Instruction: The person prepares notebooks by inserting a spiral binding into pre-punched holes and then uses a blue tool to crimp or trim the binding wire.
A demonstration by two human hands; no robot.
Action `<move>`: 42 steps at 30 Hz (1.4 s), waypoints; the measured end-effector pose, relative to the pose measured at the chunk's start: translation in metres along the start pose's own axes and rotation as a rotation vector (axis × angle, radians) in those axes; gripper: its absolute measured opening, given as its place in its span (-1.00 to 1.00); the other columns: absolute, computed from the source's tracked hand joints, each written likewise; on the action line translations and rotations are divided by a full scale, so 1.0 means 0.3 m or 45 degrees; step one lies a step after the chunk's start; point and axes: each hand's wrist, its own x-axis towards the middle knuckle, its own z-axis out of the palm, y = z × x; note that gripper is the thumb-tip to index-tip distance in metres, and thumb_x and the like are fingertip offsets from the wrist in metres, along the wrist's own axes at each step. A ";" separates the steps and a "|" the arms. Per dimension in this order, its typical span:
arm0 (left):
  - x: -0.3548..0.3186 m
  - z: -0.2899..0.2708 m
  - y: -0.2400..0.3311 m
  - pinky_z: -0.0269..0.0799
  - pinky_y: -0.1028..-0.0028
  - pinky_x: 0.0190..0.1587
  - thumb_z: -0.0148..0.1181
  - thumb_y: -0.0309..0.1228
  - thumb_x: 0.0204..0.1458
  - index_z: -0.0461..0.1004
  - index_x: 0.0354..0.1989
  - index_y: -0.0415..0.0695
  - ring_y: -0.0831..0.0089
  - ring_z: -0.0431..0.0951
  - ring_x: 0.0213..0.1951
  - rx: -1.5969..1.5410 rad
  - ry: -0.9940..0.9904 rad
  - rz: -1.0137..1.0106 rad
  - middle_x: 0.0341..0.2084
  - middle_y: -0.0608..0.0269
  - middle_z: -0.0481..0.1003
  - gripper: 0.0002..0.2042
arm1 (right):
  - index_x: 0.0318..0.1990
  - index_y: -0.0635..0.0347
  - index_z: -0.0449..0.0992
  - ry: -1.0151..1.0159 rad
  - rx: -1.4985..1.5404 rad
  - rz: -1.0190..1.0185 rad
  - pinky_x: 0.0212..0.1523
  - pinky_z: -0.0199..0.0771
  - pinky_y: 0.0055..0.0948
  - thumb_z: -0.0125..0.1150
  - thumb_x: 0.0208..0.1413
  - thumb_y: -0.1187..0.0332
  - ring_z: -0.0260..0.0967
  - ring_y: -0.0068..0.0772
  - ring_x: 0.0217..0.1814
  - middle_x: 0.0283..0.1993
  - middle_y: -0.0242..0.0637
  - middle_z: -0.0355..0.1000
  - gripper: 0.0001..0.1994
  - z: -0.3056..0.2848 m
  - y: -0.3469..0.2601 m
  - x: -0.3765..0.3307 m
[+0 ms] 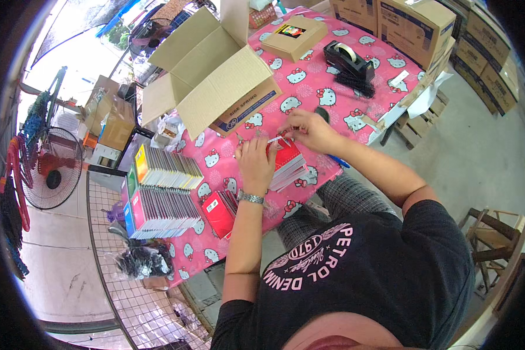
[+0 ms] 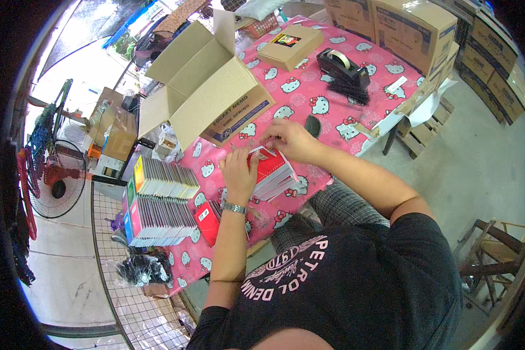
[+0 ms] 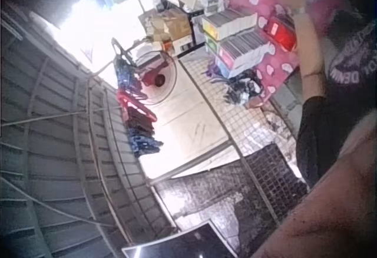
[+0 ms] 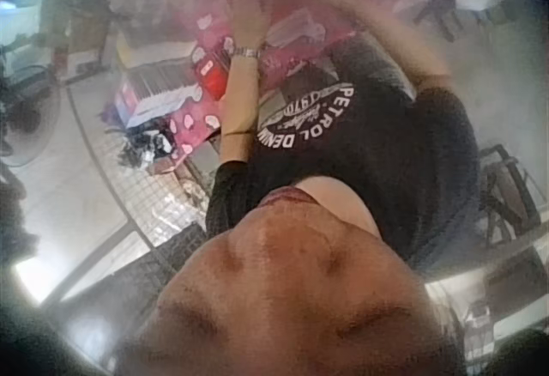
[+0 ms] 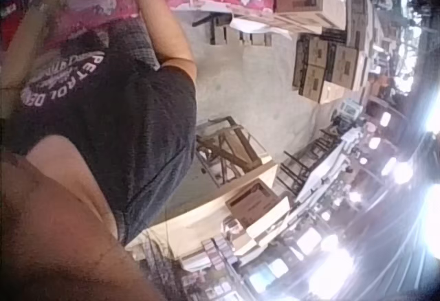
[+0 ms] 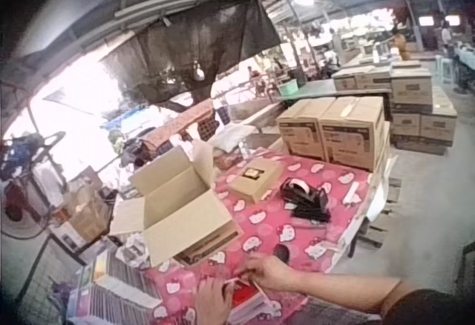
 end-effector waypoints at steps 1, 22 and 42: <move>0.005 -0.002 0.004 0.18 0.21 -0.07 0.04 -0.16 0.17 0.46 -0.22 -0.12 0.22 0.42 -0.20 -0.008 -0.013 -0.007 -0.33 0.19 0.47 -0.73 | -0.18 0.19 0.55 0.042 -0.072 -0.008 -0.12 0.43 -0.31 0.25 0.00 0.50 0.42 -0.25 -0.17 -0.25 -0.19 0.45 -0.81 -0.007 -0.002 0.006; 0.026 -0.004 0.008 0.17 0.24 -0.08 0.06 -0.18 0.16 0.48 -0.20 -0.12 0.22 0.44 -0.19 -0.042 -0.034 -0.014 -0.33 0.19 0.49 -0.73 | -0.14 0.21 0.54 -0.168 0.199 -0.018 -0.05 0.43 -0.30 0.21 0.02 0.56 0.42 -0.22 -0.06 -0.16 -0.17 0.46 -0.78 0.008 0.063 0.004; 0.021 0.002 0.020 0.16 0.16 0.07 0.07 -0.24 0.15 0.40 -0.12 -0.12 0.20 0.45 -0.06 -0.250 -0.112 0.011 -0.20 0.15 0.50 -0.75 | -0.09 0.23 0.49 -0.419 -0.157 0.650 -0.10 0.47 -0.10 0.20 0.06 0.10 0.47 -0.07 -0.13 -0.27 0.01 0.49 -0.61 -0.081 0.111 0.162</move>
